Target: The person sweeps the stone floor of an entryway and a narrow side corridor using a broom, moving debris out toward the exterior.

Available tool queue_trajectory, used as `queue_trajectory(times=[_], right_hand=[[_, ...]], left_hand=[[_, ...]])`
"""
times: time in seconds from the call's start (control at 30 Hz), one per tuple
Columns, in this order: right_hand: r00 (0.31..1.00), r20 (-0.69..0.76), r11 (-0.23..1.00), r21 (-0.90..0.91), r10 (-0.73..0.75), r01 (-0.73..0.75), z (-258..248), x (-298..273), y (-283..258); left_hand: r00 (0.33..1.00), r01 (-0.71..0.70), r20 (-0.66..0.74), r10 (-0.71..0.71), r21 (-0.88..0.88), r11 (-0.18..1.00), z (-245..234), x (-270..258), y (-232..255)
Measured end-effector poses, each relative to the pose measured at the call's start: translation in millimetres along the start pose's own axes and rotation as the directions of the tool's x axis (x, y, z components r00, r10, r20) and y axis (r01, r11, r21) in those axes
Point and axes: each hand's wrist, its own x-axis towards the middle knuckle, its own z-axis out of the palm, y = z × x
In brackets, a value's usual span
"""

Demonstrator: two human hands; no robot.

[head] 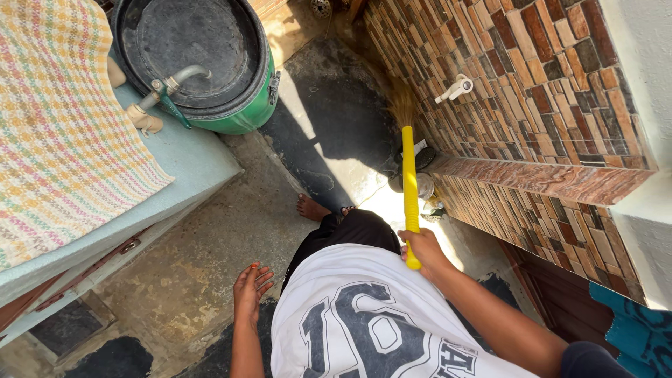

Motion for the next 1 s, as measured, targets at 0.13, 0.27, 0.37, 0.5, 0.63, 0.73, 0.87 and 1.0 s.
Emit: queue_trajectory(times=[0.13, 0.27, 0.37, 0.5, 0.63, 0.73, 0.87, 1.0], right_hand=[[0.997, 0.080, 0.995, -0.093, -0.021, 0.028, 15.0, 73.5, -10.5], [0.983, 0.172, 0.994, -0.070, -0.071, 0.084, 6.1, 72.1, -18.6], [0.993, 0.109, 0.986, -0.160, -0.033, 0.051, -13.4, 12.3, -7.7], [0.994, 0.112, 1.000, -0.023, 0.003, 0.000, -31.5, -48.9, -9.1], [0.983, 0.169, 0.968, 0.226, 0.072, -0.110, -27.7, -38.1, -19.6], [0.957, 0.267, 0.946, 0.264, 0.116, -0.188, -10.9, 19.1, -12.3], [0.898, 0.400, 0.958, 0.128, 0.185, -0.255, 11.0, 99.7, -20.4], [0.884, 0.456, 0.990, 0.036, 0.106, -0.137, 39.7, 117.0, -57.2]], left_hand=[[1.000, 0.006, 0.028, -0.007, 0.054, 0.999, 10.2, 9.8, 4.2], [0.999, -0.013, 0.042, 0.008, 0.111, 0.994, 18.8, 17.3, 16.4], [0.998, -0.034, 0.051, 0.028, 0.113, 0.993, 20.0, 17.0, 25.5], [0.999, -0.039, 0.042, 0.035, 0.088, 0.995, 17.0, 15.0, 24.1], [1.000, -0.021, 0.007, 0.020, 0.053, 0.998, 19.5, 9.9, 21.4], [0.999, -0.043, 0.000, 0.043, -0.002, 0.999, 9.3, 4.5, 10.7], [0.996, -0.091, -0.032, 0.088, -0.110, 0.990, -8.8, 1.6, -11.5], [0.995, -0.080, -0.066, 0.069, -0.185, 0.980, -26.9, -1.3, -46.4]])
